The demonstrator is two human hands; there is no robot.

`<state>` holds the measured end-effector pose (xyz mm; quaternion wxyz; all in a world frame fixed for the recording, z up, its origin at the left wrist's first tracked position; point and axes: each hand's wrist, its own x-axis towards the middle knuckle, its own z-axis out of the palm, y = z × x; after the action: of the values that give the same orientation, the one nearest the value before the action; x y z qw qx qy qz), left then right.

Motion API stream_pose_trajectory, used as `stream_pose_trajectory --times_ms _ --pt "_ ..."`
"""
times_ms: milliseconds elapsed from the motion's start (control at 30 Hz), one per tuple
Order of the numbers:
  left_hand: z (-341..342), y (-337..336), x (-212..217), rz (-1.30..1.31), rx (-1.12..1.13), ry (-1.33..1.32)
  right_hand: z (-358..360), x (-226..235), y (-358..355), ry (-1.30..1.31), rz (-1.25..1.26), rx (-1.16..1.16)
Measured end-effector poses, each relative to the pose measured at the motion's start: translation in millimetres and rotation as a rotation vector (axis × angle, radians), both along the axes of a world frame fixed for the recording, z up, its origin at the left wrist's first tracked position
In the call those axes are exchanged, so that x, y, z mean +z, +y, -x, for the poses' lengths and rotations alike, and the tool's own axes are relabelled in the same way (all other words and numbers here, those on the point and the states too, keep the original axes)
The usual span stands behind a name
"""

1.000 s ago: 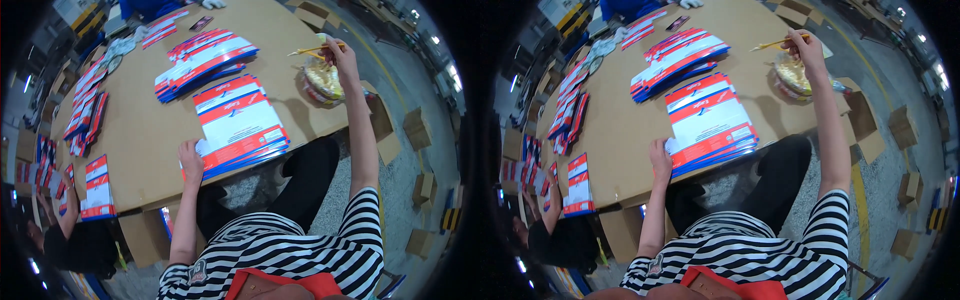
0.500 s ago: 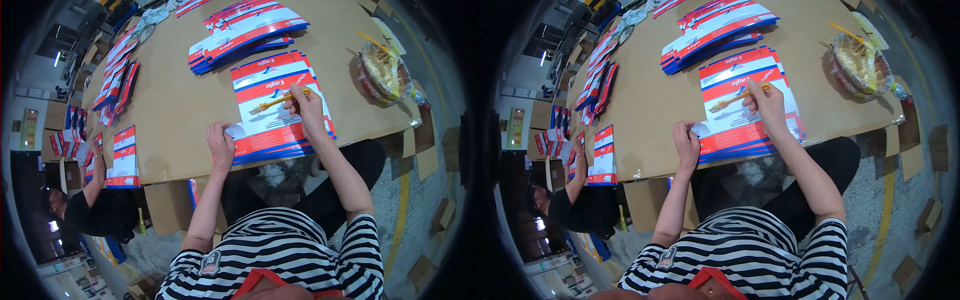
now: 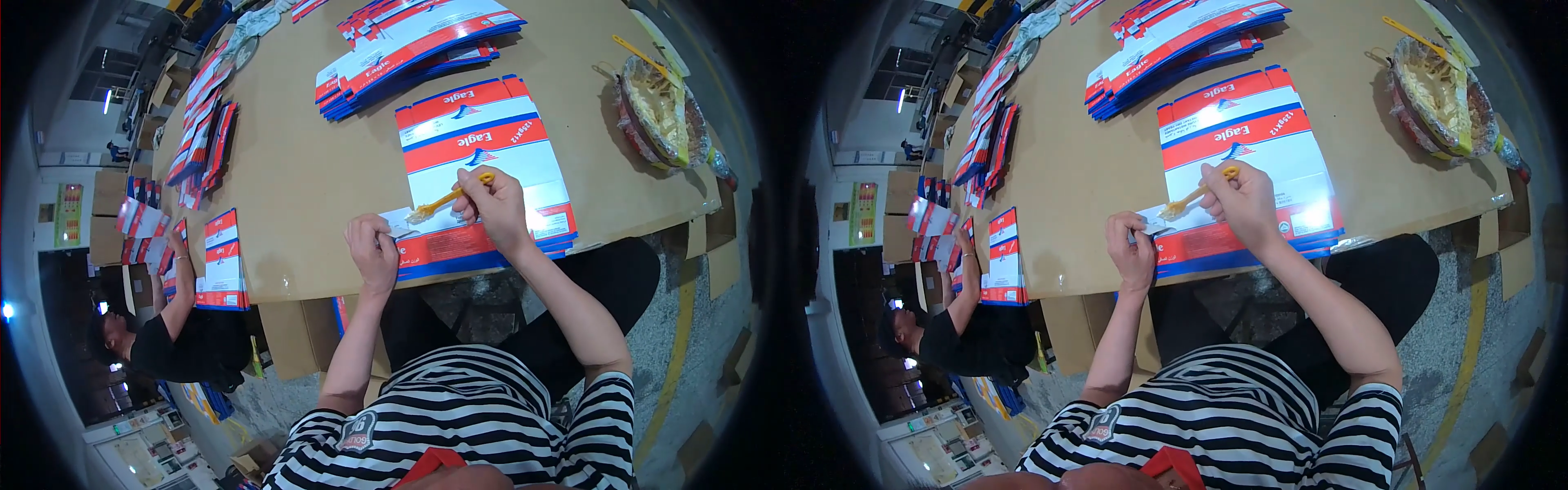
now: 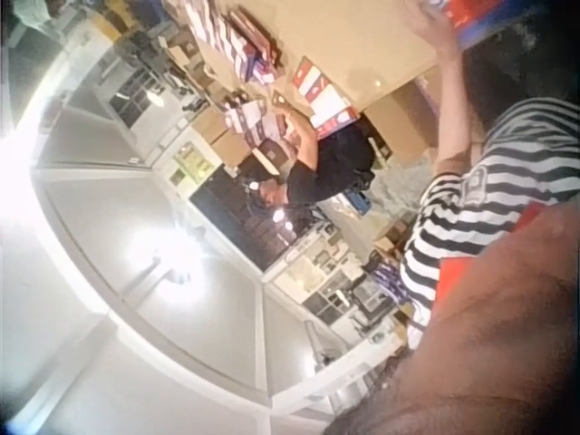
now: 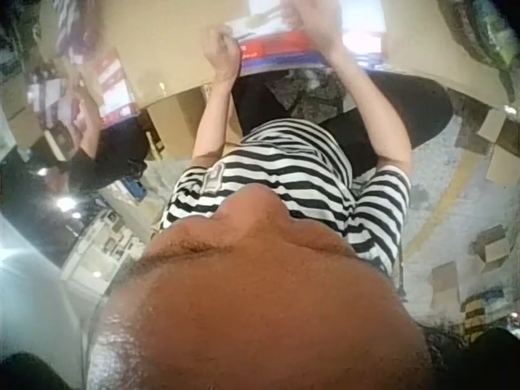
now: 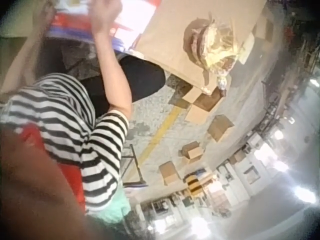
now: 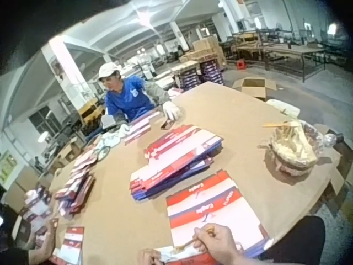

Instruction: Applying glue to the edges of paper envelopes or folders using a handheld brush.

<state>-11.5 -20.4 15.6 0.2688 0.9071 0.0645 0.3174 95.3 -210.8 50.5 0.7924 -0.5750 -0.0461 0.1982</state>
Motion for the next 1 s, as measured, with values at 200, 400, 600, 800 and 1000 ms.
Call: stream_pose_trajectory --times_ms 200,400,600,800,1000 --pt "-0.4 -0.9 0.7 0.000 0.003 0.007 0.9 -1.4 -0.6 -0.042 0.022 0.028" --pt "-1.3 -0.6 0.0 -0.004 0.007 0.014 3.4 -0.5 1.6 -0.057 0.024 0.062" --pt "-0.7 -2.5 0.4 0.003 0.011 0.017 5.1 -1.1 3.9 -0.104 0.057 0.076" --pt "-0.2 -2.9 0.6 -0.001 0.012 0.013 4.2 -0.2 2.5 -0.157 0.118 0.128" --pt "0.5 -3.9 0.9 -0.003 0.011 0.014 3.6 -4.2 2.9 -0.158 0.152 0.127"
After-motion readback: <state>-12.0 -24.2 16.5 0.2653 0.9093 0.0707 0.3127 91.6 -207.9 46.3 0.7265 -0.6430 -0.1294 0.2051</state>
